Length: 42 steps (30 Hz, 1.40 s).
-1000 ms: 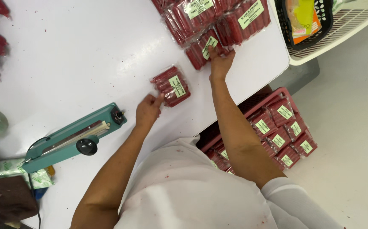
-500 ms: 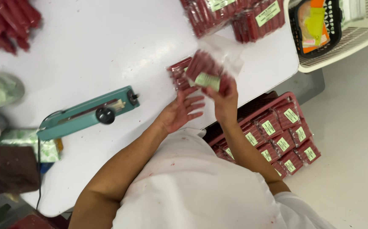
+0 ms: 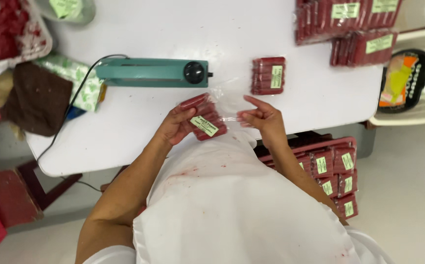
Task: The person repeatedly picks up vacuum-sealed packages of red meat from a table, places them into a handheld heat sealer to seal the plastic, and then stacks the finished packages into a red crate. The process is repeated for multiple packages throughout the clip.
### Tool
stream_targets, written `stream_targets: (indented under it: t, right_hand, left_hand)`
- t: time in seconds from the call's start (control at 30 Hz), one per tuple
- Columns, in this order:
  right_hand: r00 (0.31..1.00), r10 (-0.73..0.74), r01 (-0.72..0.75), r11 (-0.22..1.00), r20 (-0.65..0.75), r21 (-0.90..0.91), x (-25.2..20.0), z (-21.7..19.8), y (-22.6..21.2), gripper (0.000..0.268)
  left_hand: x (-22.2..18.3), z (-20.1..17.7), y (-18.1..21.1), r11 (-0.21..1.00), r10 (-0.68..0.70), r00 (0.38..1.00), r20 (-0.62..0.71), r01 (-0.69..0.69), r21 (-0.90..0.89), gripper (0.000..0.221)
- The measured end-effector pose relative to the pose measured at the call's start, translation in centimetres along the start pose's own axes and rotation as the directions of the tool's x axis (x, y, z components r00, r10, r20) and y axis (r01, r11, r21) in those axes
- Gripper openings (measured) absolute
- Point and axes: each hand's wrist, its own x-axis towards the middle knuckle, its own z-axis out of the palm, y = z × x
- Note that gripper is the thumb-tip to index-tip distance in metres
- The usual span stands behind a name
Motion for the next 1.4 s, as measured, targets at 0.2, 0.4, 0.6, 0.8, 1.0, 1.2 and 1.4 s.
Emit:
stream_targets:
  t: [0.2, 0.4, 0.6, 0.8, 1.0, 1.2, 1.4]
  right_hand:
    - [0.939, -0.341, 0.343, 0.903, 0.051, -0.258, 5.3, 3.9, -2.8, 0.050]
    - [0.478, -0.576, 0.822, 0.028, 0.662, -0.569, 10.7, 12.9, -5.2, 0.045]
    - [0.494, -0.410, 0.808, -0.108, 0.767, -0.579, 11.6, 17.0, -4.6, 0.036]
    - [0.598, -0.441, 0.688, -0.145, 0.669, -0.711, 12.8, 16.2, -2.5, 0.012]
    - [0.696, -0.420, 0.590, -0.129, 0.583, -0.797, 14.9, 15.0, 0.0, 0.021]
    - [0.736, -0.383, 0.595, -0.029, 0.558, -0.803, 16.3, 14.0, 2.0, 0.028]
    - [0.744, -0.388, 0.587, -0.008, 0.544, -0.809, 16.9, 13.7, 2.5, 0.032]
  left_hand:
    - [-1.5, -4.4, 0.2, 0.999, 0.001, 0.992, -0.125, -0.006, -0.039, 0.027]
    - [1.8, -5.5, 0.5, 0.998, 0.067, 0.985, -0.160, -0.066, 0.009, 0.070]
    - [4.1, -11.1, -2.1, 0.645, 0.365, 0.845, -0.391, -0.532, -0.548, 0.052]
    - [2.9, -11.8, -0.9, 0.637, 0.291, 0.829, -0.478, -0.541, -0.550, 0.059]
    - [2.8, -12.6, 0.6, 0.738, 0.326, 0.841, -0.431, -0.512, -0.440, 0.055]
    - [2.2, -13.0, 0.4, 0.804, 0.254, 0.828, -0.499, -0.468, -0.367, 0.051]
    - [2.3, -12.6, 0.9, 0.802, 0.241, 0.832, -0.500, -0.461, -0.380, 0.048]
